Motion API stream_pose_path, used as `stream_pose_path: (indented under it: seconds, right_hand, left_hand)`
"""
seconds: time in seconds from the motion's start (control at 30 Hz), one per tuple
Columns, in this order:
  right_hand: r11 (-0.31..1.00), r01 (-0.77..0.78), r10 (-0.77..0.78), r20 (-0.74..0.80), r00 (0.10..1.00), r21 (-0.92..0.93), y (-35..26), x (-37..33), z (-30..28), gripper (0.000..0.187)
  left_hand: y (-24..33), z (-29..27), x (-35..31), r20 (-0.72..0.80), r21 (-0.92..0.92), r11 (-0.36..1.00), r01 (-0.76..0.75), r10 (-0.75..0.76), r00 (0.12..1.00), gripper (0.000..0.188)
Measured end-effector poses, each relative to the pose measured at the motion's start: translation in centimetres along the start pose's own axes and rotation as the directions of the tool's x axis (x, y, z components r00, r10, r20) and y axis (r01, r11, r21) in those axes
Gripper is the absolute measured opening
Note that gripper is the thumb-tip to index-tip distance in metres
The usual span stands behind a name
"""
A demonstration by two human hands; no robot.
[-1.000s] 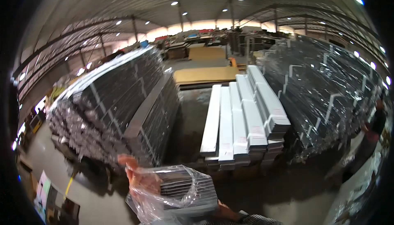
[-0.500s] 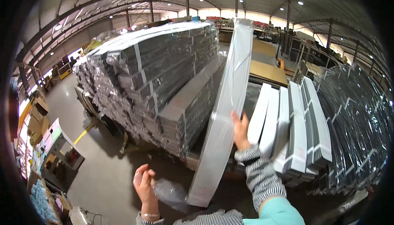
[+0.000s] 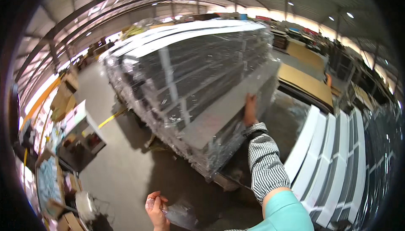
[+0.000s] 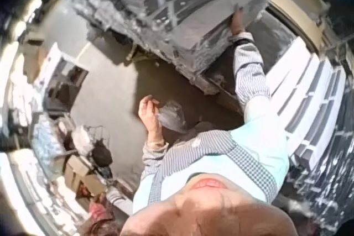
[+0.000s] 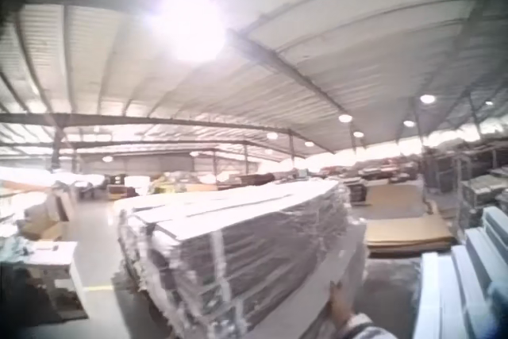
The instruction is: Placing white rectangular planks into individual plastic sleeves and stacking them.
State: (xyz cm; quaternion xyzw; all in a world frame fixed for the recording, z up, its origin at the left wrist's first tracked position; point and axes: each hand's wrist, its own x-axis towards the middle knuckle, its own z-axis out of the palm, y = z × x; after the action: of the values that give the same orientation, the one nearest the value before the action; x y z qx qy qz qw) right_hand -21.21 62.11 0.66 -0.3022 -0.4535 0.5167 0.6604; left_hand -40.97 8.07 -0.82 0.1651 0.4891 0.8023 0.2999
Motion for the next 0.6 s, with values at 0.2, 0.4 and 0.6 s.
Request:
stream_pose_path:
  seconds: [0.2,0.4,0.6]
  right_hand:
    - [0.856,0.269,-0.278,0.046,0.960,-0.442,-8.6,-11.7,-2.7,0.067]
    - [-0.006,0.198,-0.644,0.155,0.749,-0.980,-26.7,-33.6,-17.2,0.058]
    - [-0.326,-0.650,-0.671,-0.316,0.671,-0.687,-40.2,-46.7,-39.2,0.076]
  left_hand:
    - [-3.1,4.1,-1.0,0.296,0.200,0.970,-0.137,0.074,0.952,0.022]
    - [-3.7,6.4,-5.5,0.588,0.280,0.959,0.044,-0.208,0.782,0.026]
    - [-2.8,8.5,-12.3,0.831,0.225,0.969,0.097,-0.243,0.500,0.025]
